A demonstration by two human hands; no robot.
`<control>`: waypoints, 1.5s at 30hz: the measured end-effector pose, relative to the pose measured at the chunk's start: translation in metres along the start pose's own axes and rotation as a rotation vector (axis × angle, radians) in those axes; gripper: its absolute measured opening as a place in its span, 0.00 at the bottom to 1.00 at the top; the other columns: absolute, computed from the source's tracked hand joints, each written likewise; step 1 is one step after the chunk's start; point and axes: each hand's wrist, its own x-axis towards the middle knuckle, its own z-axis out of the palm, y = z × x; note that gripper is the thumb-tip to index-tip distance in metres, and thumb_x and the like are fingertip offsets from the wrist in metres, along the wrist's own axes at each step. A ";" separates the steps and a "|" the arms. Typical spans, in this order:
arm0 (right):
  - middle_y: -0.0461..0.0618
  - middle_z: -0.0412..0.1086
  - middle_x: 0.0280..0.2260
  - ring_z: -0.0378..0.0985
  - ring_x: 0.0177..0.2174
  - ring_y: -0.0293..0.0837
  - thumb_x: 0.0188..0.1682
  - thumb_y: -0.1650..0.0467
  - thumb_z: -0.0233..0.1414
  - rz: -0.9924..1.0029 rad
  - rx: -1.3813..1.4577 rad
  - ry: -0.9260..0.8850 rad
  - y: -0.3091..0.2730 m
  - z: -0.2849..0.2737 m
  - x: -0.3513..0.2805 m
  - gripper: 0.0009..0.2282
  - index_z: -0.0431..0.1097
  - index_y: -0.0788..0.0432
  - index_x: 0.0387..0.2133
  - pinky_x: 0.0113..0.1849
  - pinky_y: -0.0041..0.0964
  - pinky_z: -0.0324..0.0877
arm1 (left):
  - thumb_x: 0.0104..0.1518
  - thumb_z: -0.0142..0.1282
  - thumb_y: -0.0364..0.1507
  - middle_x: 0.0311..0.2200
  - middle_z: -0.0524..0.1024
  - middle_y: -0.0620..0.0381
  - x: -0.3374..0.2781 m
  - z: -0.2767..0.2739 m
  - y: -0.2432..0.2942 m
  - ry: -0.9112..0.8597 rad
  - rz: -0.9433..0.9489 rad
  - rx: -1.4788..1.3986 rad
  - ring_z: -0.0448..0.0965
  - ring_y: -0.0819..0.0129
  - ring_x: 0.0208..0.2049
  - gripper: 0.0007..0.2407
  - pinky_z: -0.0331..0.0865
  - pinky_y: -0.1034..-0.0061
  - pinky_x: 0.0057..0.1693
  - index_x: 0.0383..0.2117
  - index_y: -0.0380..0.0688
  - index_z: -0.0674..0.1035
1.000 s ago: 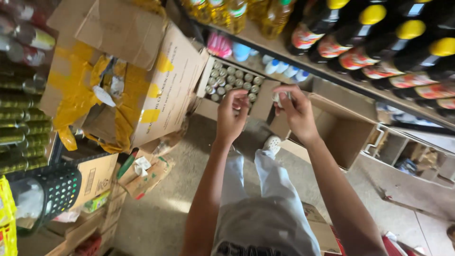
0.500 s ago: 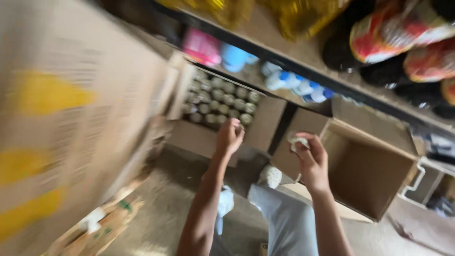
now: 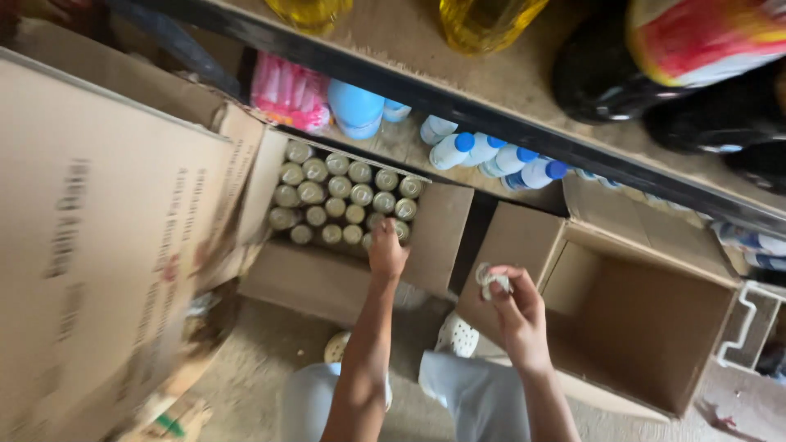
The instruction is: Cleaning canned goods with a cloth and organizing them on shelves.
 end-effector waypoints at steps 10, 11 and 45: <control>0.54 0.72 0.47 0.75 0.42 0.43 0.55 0.71 0.52 -0.181 -0.278 -0.170 -0.274 0.082 -0.096 0.12 0.73 0.64 0.50 0.37 0.31 0.74 | 0.47 0.49 0.22 0.51 0.69 0.47 -0.138 -0.365 0.236 0.182 0.243 -1.190 0.74 0.61 0.49 0.22 0.70 0.72 0.54 0.54 0.42 0.73; 0.55 0.70 0.47 0.74 0.47 0.44 0.55 0.73 0.51 -0.312 -0.385 -0.115 -0.312 0.093 -0.113 0.08 0.73 0.62 0.45 0.37 0.32 0.78 | 0.52 0.54 0.32 0.52 0.69 0.43 -0.156 -0.399 0.268 0.100 0.204 -1.506 0.78 0.52 0.45 0.26 0.75 0.64 0.50 0.59 0.46 0.66; 0.63 0.51 0.69 0.51 0.69 0.65 0.53 0.45 0.38 -1.302 -1.126 -0.298 -0.544 0.040 -0.292 0.38 0.54 0.61 0.66 0.67 0.66 0.45 | 0.62 0.48 0.45 0.38 0.81 0.44 -0.363 -0.658 0.553 -0.113 0.396 -1.857 0.83 0.57 0.37 0.22 0.76 0.69 0.43 0.50 0.38 0.75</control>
